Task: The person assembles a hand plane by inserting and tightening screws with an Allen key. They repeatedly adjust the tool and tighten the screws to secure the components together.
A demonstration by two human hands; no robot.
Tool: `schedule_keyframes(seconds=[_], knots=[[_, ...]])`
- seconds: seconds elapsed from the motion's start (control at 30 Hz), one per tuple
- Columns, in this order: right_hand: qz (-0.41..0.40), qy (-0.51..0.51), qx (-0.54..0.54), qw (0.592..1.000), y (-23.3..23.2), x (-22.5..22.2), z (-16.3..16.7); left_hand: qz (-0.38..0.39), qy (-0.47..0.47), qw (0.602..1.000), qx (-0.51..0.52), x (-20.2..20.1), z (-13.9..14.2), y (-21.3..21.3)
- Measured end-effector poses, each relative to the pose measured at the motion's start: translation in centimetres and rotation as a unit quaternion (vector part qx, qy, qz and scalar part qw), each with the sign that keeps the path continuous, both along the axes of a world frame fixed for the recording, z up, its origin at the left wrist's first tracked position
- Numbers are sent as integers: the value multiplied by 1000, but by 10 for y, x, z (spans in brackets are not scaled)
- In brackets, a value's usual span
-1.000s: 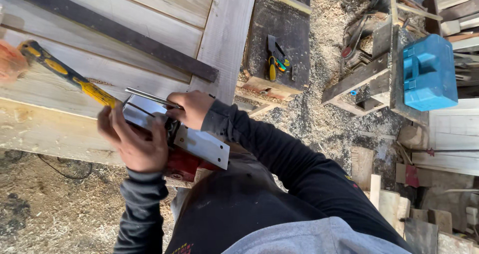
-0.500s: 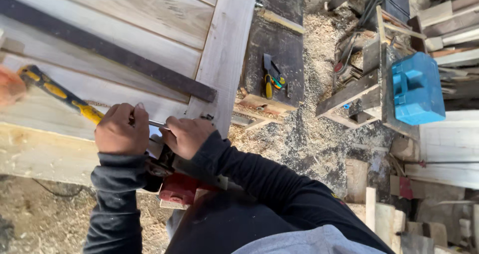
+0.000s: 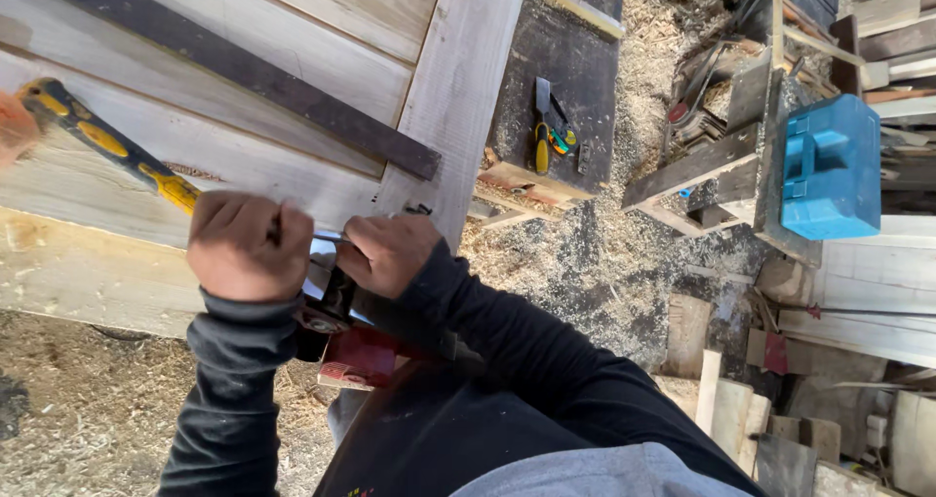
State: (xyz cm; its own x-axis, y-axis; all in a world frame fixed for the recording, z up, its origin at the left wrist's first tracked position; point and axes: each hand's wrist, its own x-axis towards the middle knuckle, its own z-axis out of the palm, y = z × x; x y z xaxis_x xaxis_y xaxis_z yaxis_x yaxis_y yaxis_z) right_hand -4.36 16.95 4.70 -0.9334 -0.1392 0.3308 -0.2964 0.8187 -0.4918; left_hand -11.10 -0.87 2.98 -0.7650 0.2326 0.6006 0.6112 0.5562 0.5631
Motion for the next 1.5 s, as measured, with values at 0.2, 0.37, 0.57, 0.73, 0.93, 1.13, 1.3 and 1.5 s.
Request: schedule_keyframes(seconds=[0.2, 0.37, 0.57, 0.73, 0.93, 1.13, 1.3, 1.5], knots=[[253, 79, 26, 964, 37, -35, -10, -128, 33, 982, 138, 20, -4, -10], [348, 106, 121, 923, 47, -43, 4, -161, 163, 971, -63, 47, 25, -10], [349, 195, 234, 886, 42, -34, 17, -182, 99, 978, -39, 124, 24, 10], [331, 220, 251, 883, 53, -33, 12, -27, 7, 999, 32, 141, -1, -9], [99, -44, -18, 994, 101, -67, -21, 178, -102, 973, 103, 132, -24, 4], [-65, -168, -95, 979, 144, -130, -62, 183, -123, 969, 108, 121, -35, 19], [42, 1, 97, 994, 172, -127, -77, 167, -152, 970, 88, 125, -36, 21], [175, -13, -83, 981, 135, -69, -45, 169, -166, 969, 67, 122, -41, 26]])
